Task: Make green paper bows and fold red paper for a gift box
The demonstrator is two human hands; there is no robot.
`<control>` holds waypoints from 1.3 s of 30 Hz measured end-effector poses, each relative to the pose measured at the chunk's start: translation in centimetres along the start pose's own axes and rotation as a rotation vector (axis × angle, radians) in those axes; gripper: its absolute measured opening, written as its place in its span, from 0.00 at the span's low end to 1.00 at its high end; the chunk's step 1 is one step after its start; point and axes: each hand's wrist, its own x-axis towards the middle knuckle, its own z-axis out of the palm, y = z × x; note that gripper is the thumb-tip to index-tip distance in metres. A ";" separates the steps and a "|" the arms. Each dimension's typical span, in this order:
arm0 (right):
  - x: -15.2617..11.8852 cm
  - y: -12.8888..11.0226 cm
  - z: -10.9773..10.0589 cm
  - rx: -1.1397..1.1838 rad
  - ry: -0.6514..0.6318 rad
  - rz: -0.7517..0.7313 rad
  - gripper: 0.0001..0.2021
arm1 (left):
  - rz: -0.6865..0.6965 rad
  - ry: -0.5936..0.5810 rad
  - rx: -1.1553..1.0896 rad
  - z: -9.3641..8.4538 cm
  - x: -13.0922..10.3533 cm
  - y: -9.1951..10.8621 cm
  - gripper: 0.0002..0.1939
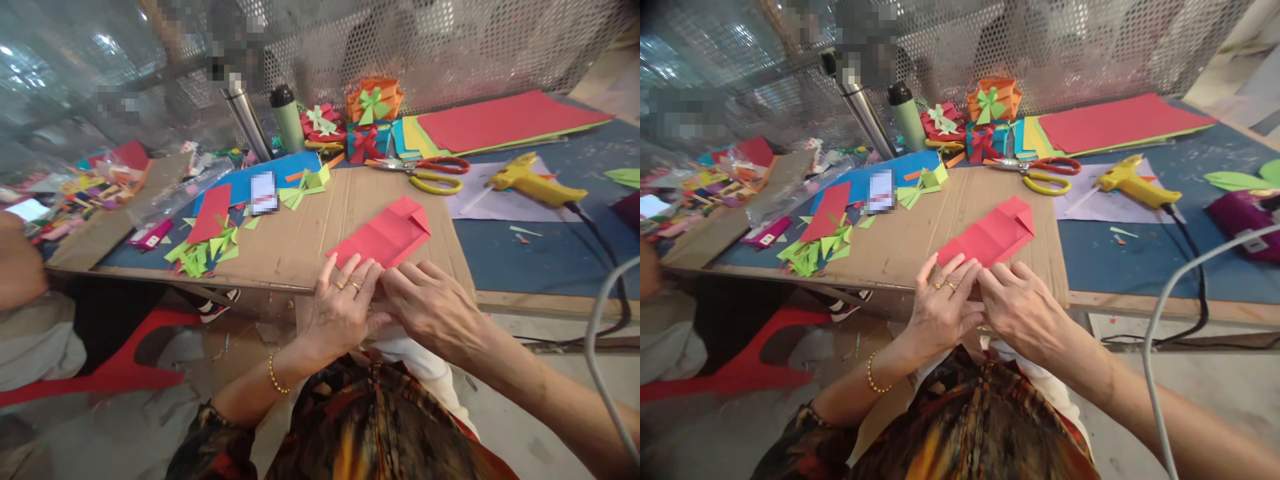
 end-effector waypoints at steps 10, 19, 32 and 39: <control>-0.4 -0.1 0.1 -0.067 0.010 -0.013 0.10 | 0.034 -0.029 0.108 -0.3 -0.8 0.1 0.32; -0.7 -0.1 -0.2 -0.069 -0.079 0.059 0.09 | -0.006 0.021 0.107 -1.7 -1.3 -2.7 0.27; -0.4 -0.3 -0.3 -0.066 -0.052 0.051 0.12 | -0.012 0.125 0.018 0.1 0.3 -0.3 0.27; -0.6 -0.1 -0.2 -0.059 -0.015 0.024 0.13 | 0.013 0.105 0.074 0.3 -0.2 -0.6 0.26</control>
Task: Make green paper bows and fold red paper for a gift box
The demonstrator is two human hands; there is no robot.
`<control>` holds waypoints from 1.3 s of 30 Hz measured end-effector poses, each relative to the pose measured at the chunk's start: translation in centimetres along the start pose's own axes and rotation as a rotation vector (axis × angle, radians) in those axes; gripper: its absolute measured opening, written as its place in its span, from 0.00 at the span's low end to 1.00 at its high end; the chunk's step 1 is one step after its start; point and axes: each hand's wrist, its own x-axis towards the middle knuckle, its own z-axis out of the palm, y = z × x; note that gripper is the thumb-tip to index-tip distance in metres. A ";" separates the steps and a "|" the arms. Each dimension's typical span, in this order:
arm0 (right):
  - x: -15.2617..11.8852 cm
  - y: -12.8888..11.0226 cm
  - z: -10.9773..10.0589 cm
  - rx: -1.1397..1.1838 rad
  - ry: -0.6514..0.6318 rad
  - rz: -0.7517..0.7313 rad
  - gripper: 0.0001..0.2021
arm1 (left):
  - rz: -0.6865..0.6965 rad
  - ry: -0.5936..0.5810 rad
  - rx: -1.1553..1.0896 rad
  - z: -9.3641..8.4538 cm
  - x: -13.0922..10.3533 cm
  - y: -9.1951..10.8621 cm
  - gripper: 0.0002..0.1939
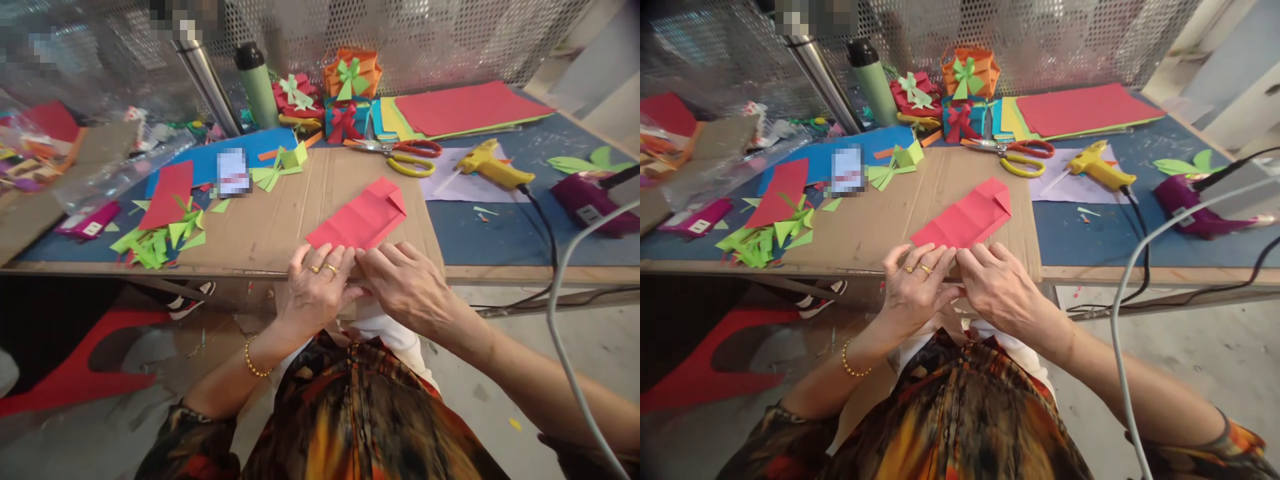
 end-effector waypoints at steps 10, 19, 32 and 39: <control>-2.4 2.2 -1.3 0.072 -0.007 0.116 0.22 | 0.009 -0.059 0.112 0.2 0.6 0.8 0.32; -3.0 3.3 0.0 0.103 -0.086 0.179 0.37 | -0.017 -0.094 0.132 -0.2 0.6 1.3 0.31; -2.4 2.2 -0.5 0.152 -0.052 0.132 0.39 | -0.051 -0.125 0.127 -0.1 0.6 1.7 0.29; -2.4 1.9 0.4 0.166 -0.027 0.159 0.35 | -0.083 -0.129 0.154 0.2 0.0 2.4 0.27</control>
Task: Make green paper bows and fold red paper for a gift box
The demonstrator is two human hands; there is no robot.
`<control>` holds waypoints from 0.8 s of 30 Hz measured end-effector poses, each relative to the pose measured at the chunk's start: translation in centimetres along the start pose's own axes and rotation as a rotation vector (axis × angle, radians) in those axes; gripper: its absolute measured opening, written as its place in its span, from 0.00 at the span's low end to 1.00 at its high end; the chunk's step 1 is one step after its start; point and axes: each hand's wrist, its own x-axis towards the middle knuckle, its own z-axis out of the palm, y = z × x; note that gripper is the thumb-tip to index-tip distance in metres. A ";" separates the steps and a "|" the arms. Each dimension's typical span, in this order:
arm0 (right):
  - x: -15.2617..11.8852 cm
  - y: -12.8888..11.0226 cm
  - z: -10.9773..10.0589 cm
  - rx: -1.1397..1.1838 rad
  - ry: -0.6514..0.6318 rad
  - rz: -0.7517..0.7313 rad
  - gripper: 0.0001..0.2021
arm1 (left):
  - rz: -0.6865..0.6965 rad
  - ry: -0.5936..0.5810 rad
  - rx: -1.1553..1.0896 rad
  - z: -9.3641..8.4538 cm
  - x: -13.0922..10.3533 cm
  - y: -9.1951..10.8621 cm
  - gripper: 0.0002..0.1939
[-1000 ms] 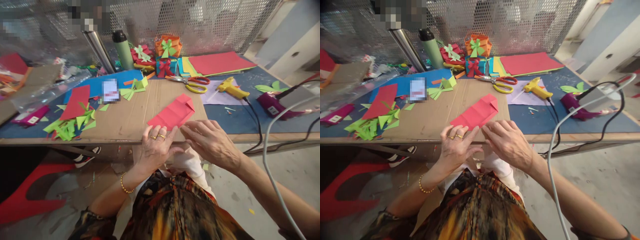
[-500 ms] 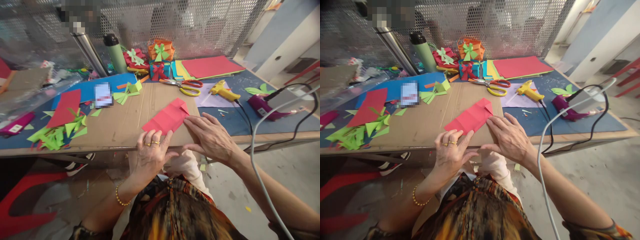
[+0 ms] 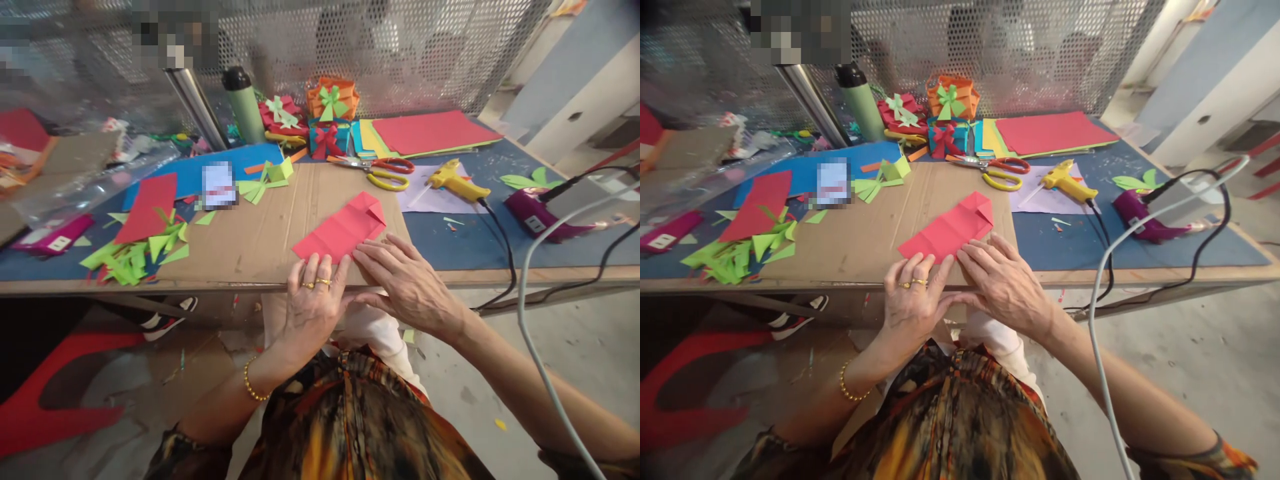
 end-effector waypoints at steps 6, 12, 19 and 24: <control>0.1 -1.1 0.1 -0.139 -0.018 -0.039 0.32 | -0.055 0.066 -0.050 0.3 -0.8 0.1 0.34; 0.0 -1.0 0.2 -0.117 -0.033 -0.032 0.29 | -0.022 0.120 -0.118 0.0 -0.9 -1.0 0.24; -0.2 -1.0 0.3 -0.069 -0.011 -0.008 0.25 | -0.023 0.094 -0.082 -0.5 -2.3 -3.8 0.27; -0.3 -0.9 0.5 -0.032 -0.016 0.007 0.25 | -0.170 0.108 -0.057 -1.5 -2.6 -4.2 0.34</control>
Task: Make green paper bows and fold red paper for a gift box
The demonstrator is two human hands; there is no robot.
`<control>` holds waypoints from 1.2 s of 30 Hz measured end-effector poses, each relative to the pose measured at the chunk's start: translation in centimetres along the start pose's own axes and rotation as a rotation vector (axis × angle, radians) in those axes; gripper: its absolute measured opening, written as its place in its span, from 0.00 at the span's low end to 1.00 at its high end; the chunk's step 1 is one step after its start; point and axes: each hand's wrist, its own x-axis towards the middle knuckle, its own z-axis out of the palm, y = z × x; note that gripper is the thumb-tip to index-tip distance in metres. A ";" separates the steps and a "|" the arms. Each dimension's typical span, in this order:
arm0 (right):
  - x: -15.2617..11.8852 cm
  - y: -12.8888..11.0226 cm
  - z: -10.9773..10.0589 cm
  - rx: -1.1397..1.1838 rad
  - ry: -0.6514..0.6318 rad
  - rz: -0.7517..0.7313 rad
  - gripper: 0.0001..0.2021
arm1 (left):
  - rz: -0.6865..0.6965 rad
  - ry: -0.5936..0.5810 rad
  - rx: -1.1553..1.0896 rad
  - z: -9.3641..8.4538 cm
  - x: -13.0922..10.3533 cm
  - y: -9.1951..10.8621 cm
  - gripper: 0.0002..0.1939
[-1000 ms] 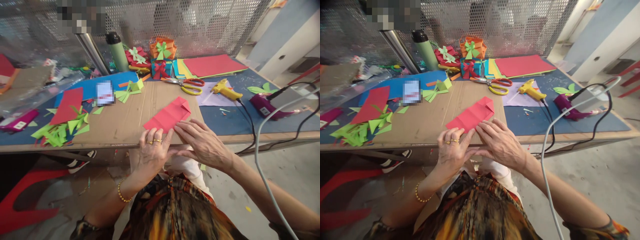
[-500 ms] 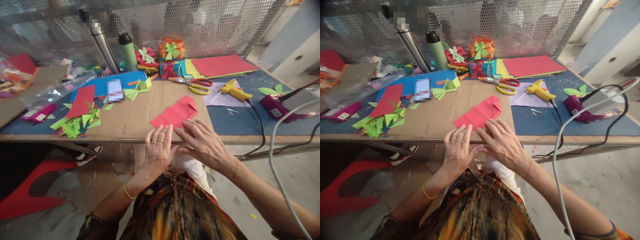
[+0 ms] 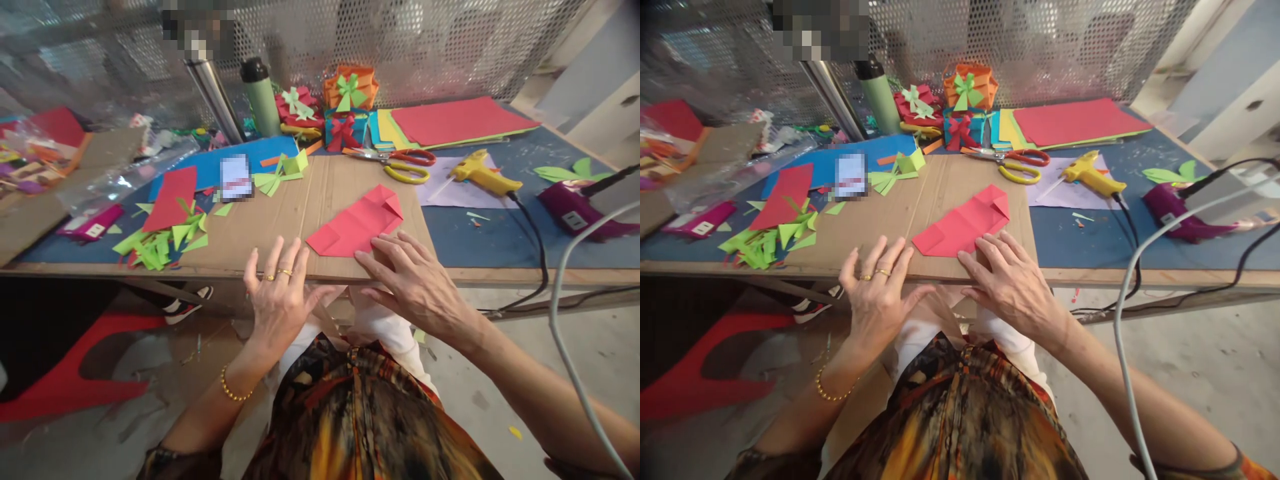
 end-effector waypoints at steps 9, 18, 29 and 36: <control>0.6 -0.4 -0.6 -0.046 -0.085 0.019 0.24 | 0.223 -0.081 -0.153 2.4 1.8 4.2 0.40; 0.2 3.6 -2.7 0.325 0.095 0.107 0.17 | 0.213 -0.033 -0.153 3.5 2.0 4.1 0.35; 0.6 5.9 -1.1 -0.115 -0.033 0.145 0.28 | 0.279 -0.016 -0.071 3.0 2.8 3.2 0.35; 1.4 1.0 -2.8 -0.319 -0.045 0.021 0.26 | 0.210 -0.044 -0.136 1.9 3.1 -0.7 0.34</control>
